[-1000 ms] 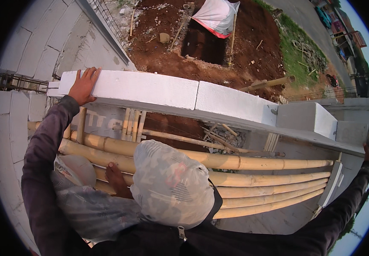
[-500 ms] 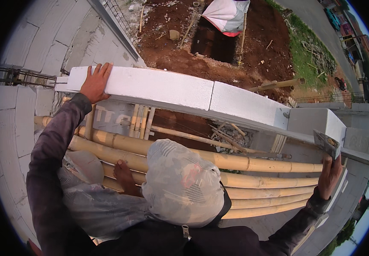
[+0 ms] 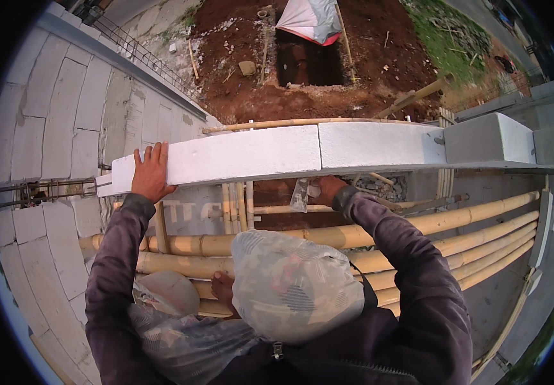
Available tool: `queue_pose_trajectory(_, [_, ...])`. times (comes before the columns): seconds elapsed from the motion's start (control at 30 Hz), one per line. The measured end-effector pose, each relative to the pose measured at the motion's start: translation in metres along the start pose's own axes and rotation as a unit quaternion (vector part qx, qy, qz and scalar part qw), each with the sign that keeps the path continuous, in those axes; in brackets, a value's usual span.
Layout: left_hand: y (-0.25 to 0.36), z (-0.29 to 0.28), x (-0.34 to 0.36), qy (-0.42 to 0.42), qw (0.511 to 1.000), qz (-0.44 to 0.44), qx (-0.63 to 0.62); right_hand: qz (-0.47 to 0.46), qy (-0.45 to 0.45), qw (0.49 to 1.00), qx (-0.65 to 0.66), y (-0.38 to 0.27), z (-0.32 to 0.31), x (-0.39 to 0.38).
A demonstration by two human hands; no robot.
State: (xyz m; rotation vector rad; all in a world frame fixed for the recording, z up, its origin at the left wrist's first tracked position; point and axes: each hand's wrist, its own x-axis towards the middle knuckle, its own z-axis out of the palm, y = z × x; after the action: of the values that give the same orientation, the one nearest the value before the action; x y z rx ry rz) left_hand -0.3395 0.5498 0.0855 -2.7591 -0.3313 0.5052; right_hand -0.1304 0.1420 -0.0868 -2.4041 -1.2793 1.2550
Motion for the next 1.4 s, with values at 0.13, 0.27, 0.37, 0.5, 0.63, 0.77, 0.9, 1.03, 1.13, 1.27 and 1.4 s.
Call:
queue_pose_trajectory(0.13, [0.0, 0.001, -0.001, 0.007, 1.0, 0.0, -0.003, -0.007, -0.024, 1.0, 0.011, 0.008, -0.003, 0.009])
queue_pose_trajectory(0.27, [0.001, -0.001, -0.001, 0.001, 1.0, -0.002, -0.008, 0.089, -0.008, 0.995, 0.051, 0.006, -0.004, 0.006])
queue_pose_trajectory(0.37, [0.002, -0.002, -0.001, 0.005, 1.0, -0.008, -0.013, -0.004, -0.023, 0.999, -0.044, 0.003, -0.001, 0.002])
queue_pose_trajectory(0.5, [0.002, -0.001, -0.001, 0.008, 1.0, -0.01, -0.016, 0.031, 0.041, 0.997, 0.055, 0.004, 0.001, -0.001])
queue_pose_trajectory(0.63, [0.001, 0.0, -0.001, 0.012, 1.0, -0.008, -0.023, 0.021, 0.038, 0.996, 0.079, 0.009, -0.003, -0.001])
queue_pose_trajectory(0.77, [0.001, 0.001, -0.001, 0.003, 1.0, -0.012, -0.027, -0.018, -0.031, 0.999, 0.025, 0.013, -0.003, 0.001])
queue_pose_trajectory(0.9, [0.002, 0.0, -0.002, 0.011, 0.999, -0.012, -0.046, -0.012, 0.059, 0.992, 0.107, 0.001, -0.005, -0.018])
queue_pose_trajectory(1.03, [0.001, 0.0, -0.003, 0.012, 0.999, -0.014, -0.044, -0.069, -0.01, 0.975, 0.213, -0.031, -0.044, -0.077])
queue_pose_trajectory(1.13, [0.001, 0.002, -0.003, 0.003, 0.999, -0.019, -0.038, -0.122, 0.058, 0.954, 0.267, -0.051, -0.104, -0.131])
queue_pose_trajectory(1.27, [0.002, 0.002, -0.002, 0.003, 0.999, -0.017, -0.033, -0.124, 0.303, 0.943, 0.054, -0.079, -0.148, -0.14])
queue_pose_trajectory(1.4, [0.003, -0.002, -0.002, 0.013, 0.999, -0.016, -0.028, -0.045, 0.287, 0.956, -0.035, -0.081, -0.145, -0.11])
